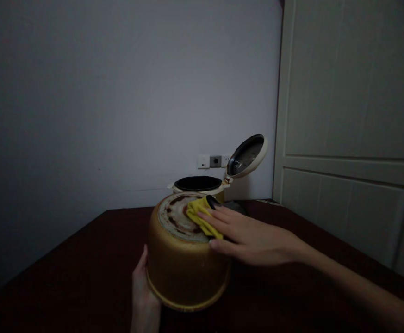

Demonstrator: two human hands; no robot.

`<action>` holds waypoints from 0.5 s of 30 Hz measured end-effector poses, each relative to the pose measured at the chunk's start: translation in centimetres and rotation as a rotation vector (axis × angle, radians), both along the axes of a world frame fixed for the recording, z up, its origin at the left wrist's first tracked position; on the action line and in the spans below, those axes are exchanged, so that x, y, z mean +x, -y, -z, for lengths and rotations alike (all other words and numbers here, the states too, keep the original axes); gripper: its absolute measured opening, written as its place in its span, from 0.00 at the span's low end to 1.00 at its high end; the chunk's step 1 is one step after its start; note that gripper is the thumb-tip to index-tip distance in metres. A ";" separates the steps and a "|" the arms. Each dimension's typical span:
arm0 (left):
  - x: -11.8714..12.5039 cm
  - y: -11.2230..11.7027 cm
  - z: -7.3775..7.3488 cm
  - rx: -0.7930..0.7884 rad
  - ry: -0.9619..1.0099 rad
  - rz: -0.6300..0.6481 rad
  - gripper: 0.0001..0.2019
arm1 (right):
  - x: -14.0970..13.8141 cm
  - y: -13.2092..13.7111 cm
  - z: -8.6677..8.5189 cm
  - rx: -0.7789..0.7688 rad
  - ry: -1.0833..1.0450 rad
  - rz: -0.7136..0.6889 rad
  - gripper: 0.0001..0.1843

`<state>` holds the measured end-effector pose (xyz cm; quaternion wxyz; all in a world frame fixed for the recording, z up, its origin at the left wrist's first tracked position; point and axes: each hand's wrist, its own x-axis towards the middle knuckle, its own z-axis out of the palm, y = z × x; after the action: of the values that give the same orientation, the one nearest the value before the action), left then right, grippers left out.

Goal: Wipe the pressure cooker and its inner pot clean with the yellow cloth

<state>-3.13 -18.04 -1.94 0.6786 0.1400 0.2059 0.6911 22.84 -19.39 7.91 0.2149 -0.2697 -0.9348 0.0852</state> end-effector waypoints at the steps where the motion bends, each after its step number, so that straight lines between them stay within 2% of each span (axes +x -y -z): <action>1: 0.2 -0.1 -0.1 0.020 0.009 0.024 0.21 | -0.5 1.1 -0.3 -0.008 0.002 -0.037 0.37; 4: 1.7 0.1 -0.4 0.066 0.006 0.073 0.22 | -2.3 1.9 -1.4 0.009 -0.018 -0.127 0.38; 7: 3.1 0.7 -0.7 0.057 -0.030 0.095 0.21 | -3.2 -0.7 -2.0 0.054 -0.069 -0.093 0.39; 9: 3.0 1.0 -0.9 0.016 -0.034 0.107 0.19 | -2.8 -2.7 -1.6 0.056 -0.080 -0.021 0.40; 11: 2.2 1.1 -1.1 -0.029 -0.024 0.073 0.18 | -1.7 -3.6 -0.8 0.031 -0.068 0.044 0.40; 13: 1.3 1.1 -1.5 -0.045 -0.012 -0.005 0.18 | -0.5 -2.8 0.2 -0.004 -0.058 0.068 0.38; 15: 0.9 1.0 -2.0 -0.027 -0.017 -0.055 0.19 | 0.1 -0.9 0.8 -0.032 -0.069 0.048 0.36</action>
<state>-2.28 -19.06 0.03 0.6594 0.1312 0.2246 0.7053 22.95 -18.51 7.15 0.2444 -0.2924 -0.9186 0.1042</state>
